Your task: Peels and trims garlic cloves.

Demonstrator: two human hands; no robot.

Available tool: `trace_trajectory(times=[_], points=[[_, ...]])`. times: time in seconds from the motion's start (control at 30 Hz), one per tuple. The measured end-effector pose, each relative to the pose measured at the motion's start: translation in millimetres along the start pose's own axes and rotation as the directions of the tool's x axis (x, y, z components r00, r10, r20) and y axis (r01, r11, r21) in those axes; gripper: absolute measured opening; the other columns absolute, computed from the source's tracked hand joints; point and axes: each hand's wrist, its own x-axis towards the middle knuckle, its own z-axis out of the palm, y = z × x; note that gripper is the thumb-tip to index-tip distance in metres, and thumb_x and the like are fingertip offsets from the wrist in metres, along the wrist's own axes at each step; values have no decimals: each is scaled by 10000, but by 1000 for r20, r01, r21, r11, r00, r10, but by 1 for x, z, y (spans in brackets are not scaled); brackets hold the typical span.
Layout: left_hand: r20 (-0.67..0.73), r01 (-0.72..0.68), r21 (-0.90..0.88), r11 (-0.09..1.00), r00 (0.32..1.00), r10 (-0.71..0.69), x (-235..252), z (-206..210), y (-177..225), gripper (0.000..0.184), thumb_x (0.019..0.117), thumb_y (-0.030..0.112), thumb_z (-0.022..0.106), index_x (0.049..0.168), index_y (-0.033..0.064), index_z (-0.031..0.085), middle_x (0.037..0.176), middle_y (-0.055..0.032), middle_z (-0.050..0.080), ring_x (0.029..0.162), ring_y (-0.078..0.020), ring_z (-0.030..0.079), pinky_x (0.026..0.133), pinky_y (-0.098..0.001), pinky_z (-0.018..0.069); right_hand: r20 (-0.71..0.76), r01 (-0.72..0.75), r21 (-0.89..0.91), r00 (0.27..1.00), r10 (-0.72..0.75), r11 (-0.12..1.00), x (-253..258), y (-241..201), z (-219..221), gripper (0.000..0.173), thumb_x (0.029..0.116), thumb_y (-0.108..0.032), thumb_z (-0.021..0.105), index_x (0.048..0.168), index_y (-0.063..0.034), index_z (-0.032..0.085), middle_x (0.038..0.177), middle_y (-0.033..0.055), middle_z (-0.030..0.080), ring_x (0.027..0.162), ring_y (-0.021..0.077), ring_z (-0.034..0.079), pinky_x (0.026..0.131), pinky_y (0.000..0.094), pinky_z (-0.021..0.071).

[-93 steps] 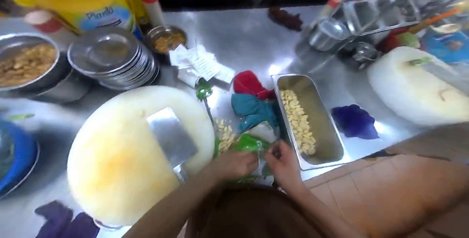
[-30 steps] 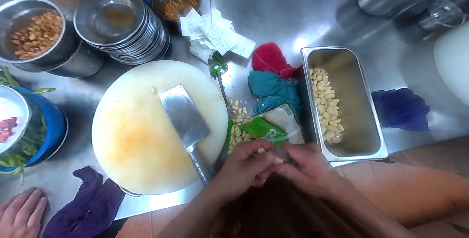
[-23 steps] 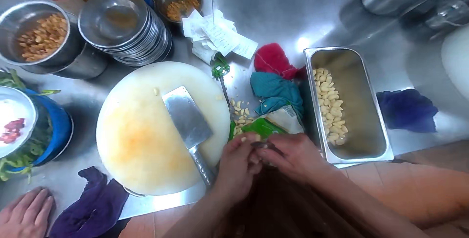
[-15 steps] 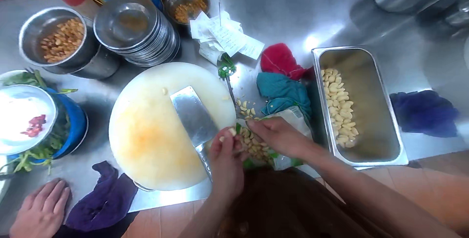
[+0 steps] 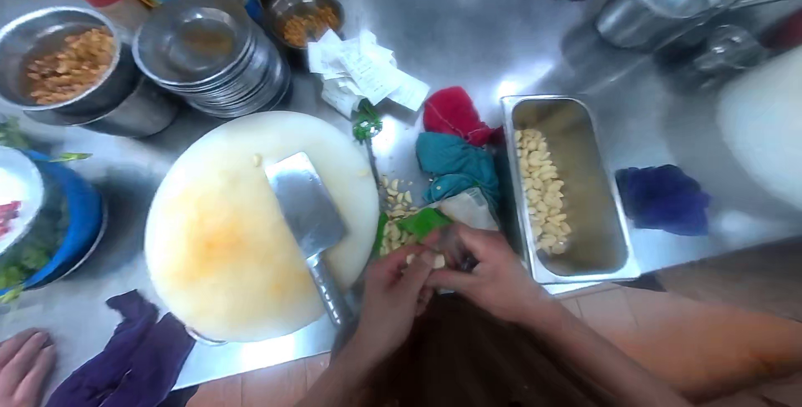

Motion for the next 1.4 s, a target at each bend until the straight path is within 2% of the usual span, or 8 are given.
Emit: trace_trajectory(times=[0.1,0.2,0.4,0.53,0.67,0.8,1.1,1.4], points=[[211,2,110,994,977,-26,5,-2,0,247,1059,234,548,1043,49,710,726,37,656,566,-24,578,510,-181,488,-52,39,-58,998,-42,998,-22,9,-9,245,938,-366,748,980,-127,712,756,-74,638,636,-30,548,576,146,477],[409,109,24,994,906,-110,10,-2,-1,320,1080,238,451,1246,45,646,867,30,642,659,-35,583,576,-191,501,-288,-19,-45,958,5,999,-48,7,-21,156,963,-338,707,1041,-204,721,807,-98,679,626,-27,583,549,158,510],[568,290,-360,887,822,-38,17,-7,-4,435,1017,184,379,1353,93,641,1059,-31,671,677,-46,586,561,-182,485,-714,-437,-197,678,177,878,-74,16,-66,398,901,-214,682,1260,-54,620,874,13,635,651,68,570,570,281,502],[566,250,-454,855,822,60,17,-8,-6,352,1065,236,470,1331,113,665,1029,-28,666,689,-31,574,588,-170,483,-644,-508,-250,723,250,824,-73,14,-73,615,881,-236,726,1435,-76,514,912,26,698,657,123,611,570,357,522],[479,131,-455,881,870,118,16,-14,-13,261,1016,241,630,1249,145,701,862,0,665,677,-28,580,604,-179,480,-428,-319,-212,880,205,924,-65,-15,-45,432,953,-534,631,1194,-176,658,741,-104,622,532,-2,530,445,204,463],[420,-61,-322,945,885,200,11,-13,-8,233,1008,269,654,1185,127,704,794,30,654,653,-9,571,591,-172,476,-160,-35,-167,987,8,985,-49,-23,-17,418,988,-604,572,936,-189,597,710,-104,546,566,-46,488,480,143,419],[441,-287,-203,936,827,349,7,-17,-4,221,1060,198,554,1160,59,695,828,48,649,684,21,556,625,-164,483,-31,97,-291,993,-110,952,-30,-18,-5,501,1015,-622,494,907,-142,590,642,-73,515,550,-38,495,479,149,418],[424,-253,-150,956,857,293,9,-24,-6,269,1058,148,523,1255,64,686,829,33,657,661,20,544,608,-161,471,8,177,-321,983,-185,930,-23,-6,1,444,1044,-546,502,941,-149,673,597,-80,512,516,-35,472,470,163,408]])
